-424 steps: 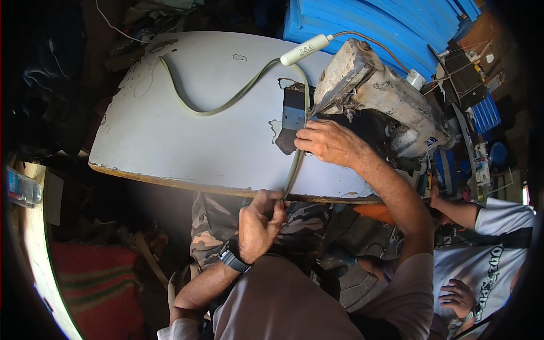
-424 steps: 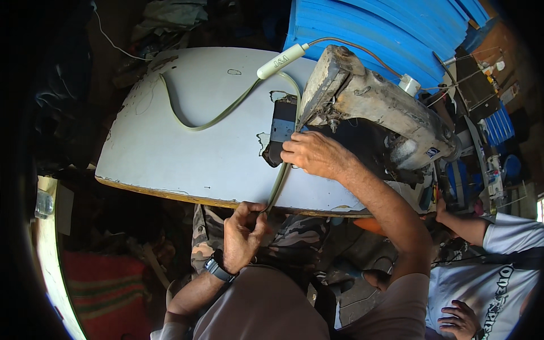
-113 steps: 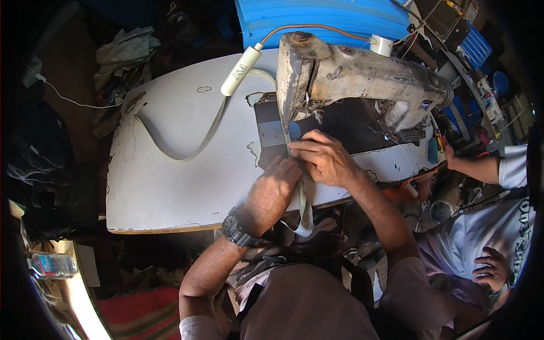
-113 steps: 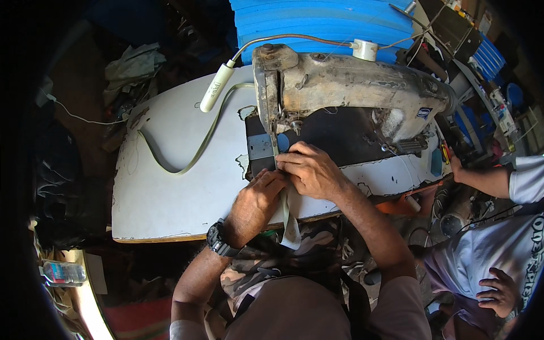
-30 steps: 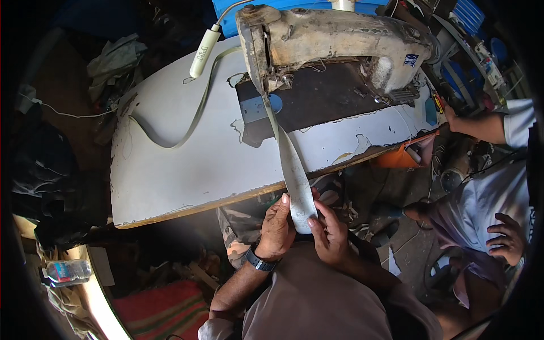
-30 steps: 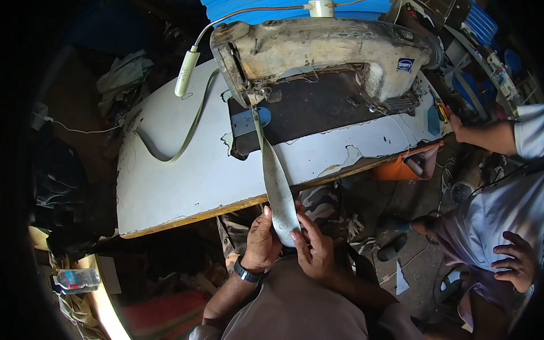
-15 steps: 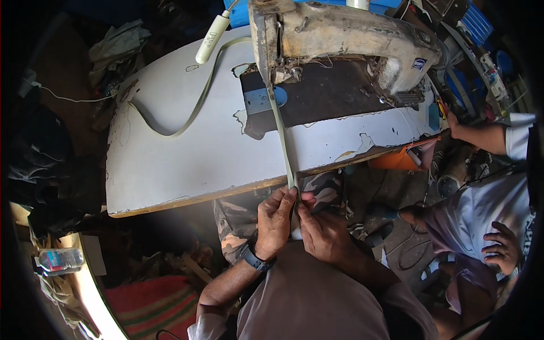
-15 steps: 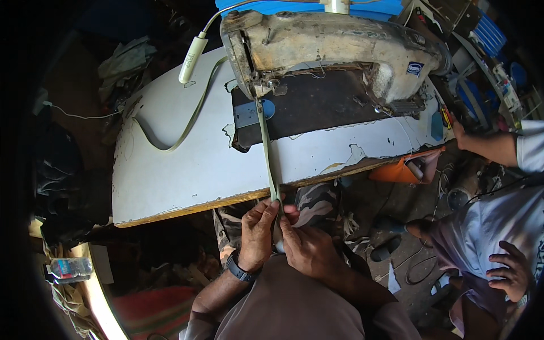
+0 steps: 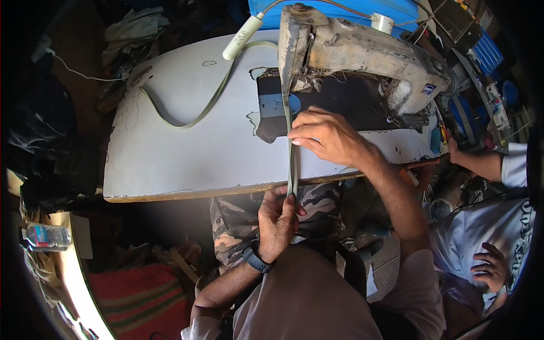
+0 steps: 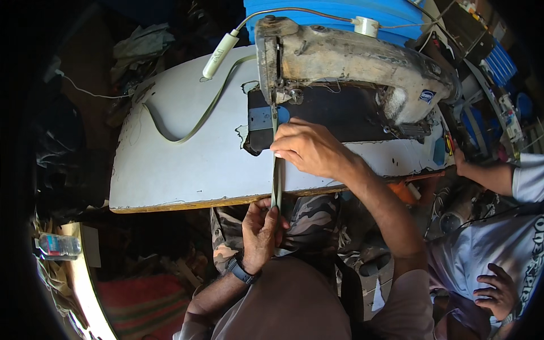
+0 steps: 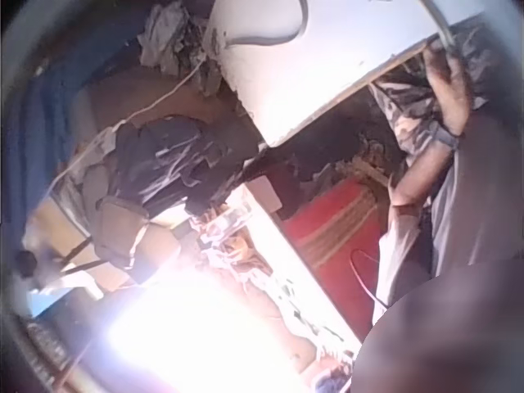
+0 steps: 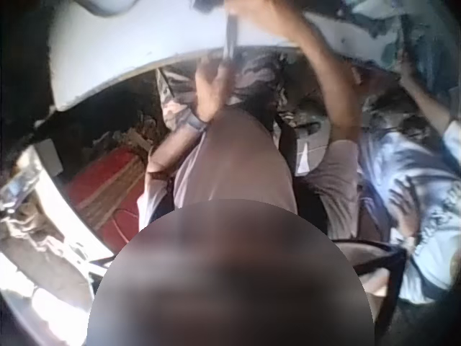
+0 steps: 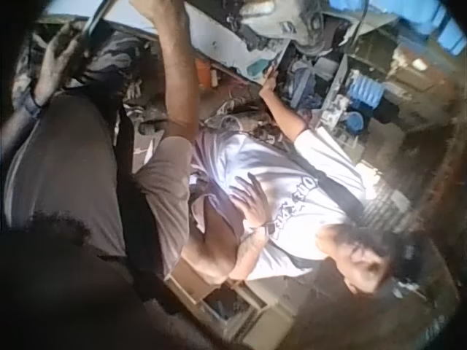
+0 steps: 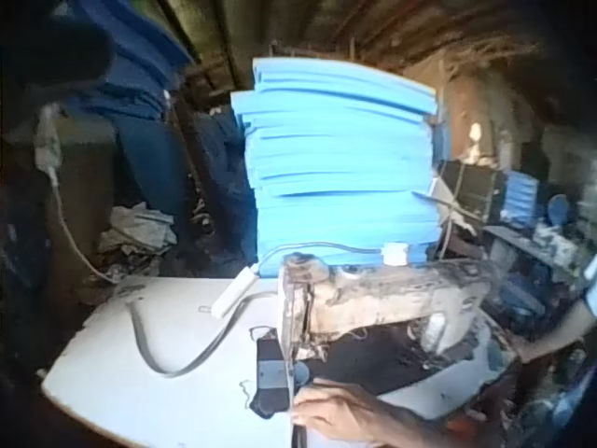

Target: Sew a long strip of fabric using an industrial sewing machine.

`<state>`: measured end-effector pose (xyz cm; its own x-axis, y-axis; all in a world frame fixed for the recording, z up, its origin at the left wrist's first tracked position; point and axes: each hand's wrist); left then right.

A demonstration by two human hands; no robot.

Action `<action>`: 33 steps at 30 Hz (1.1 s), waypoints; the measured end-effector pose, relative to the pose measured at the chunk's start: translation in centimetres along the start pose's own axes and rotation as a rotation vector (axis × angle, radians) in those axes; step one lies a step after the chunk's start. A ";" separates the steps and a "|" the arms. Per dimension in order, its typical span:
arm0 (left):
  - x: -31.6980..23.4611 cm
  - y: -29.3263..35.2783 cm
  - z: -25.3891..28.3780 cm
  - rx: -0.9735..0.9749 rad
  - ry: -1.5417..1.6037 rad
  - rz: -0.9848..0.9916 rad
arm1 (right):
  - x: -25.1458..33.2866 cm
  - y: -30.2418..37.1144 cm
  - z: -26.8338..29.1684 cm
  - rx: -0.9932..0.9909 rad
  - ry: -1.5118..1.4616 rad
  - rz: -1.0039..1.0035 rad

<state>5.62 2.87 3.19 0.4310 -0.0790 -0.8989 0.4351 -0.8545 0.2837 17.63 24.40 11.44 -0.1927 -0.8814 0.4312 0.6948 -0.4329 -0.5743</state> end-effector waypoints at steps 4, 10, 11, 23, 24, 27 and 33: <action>-1.0 0.6 -0.6 -0.084 -0.056 0.037 | -0.1 -1.9 -0.1 0.110 -0.008 0.053; -0.9 0.4 -0.3 -0.095 0.014 0.059 | 0.7 0.0 -1.5 0.101 0.030 -0.080; -0.9 0.2 -0.2 -0.084 0.013 0.093 | 0.6 0.2 -1.4 0.108 0.030 -0.078; -1.0 0.5 -0.3 -0.118 -0.059 -0.020 | 5.0 -1.5 -0.1 0.401 0.332 0.557; -0.5 0.3 -0.1 -0.102 -0.024 -0.032 | 5.5 -1.3 0.1 0.472 0.421 0.616; -0.7 0.5 -0.2 -0.057 0.034 -0.002 | 5.8 0.5 -0.2 0.431 0.603 0.797; 0.3 0.3 0.2 -0.036 -0.056 -0.133 | 3.4 0.0 -0.3 0.367 0.591 0.856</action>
<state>5.73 2.55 2.99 0.3235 0.0045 -0.9462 0.5141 -0.8404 0.1718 16.75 21.37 12.65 0.2171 -0.8568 -0.4677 0.9015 0.3597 -0.2405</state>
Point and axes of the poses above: each hand's wrist, its own y-axis away from the middle knuckle, its own z-axis out of the back of the hand, x = y × z, and after that the axes turned 14 degrees about -x, right-handed
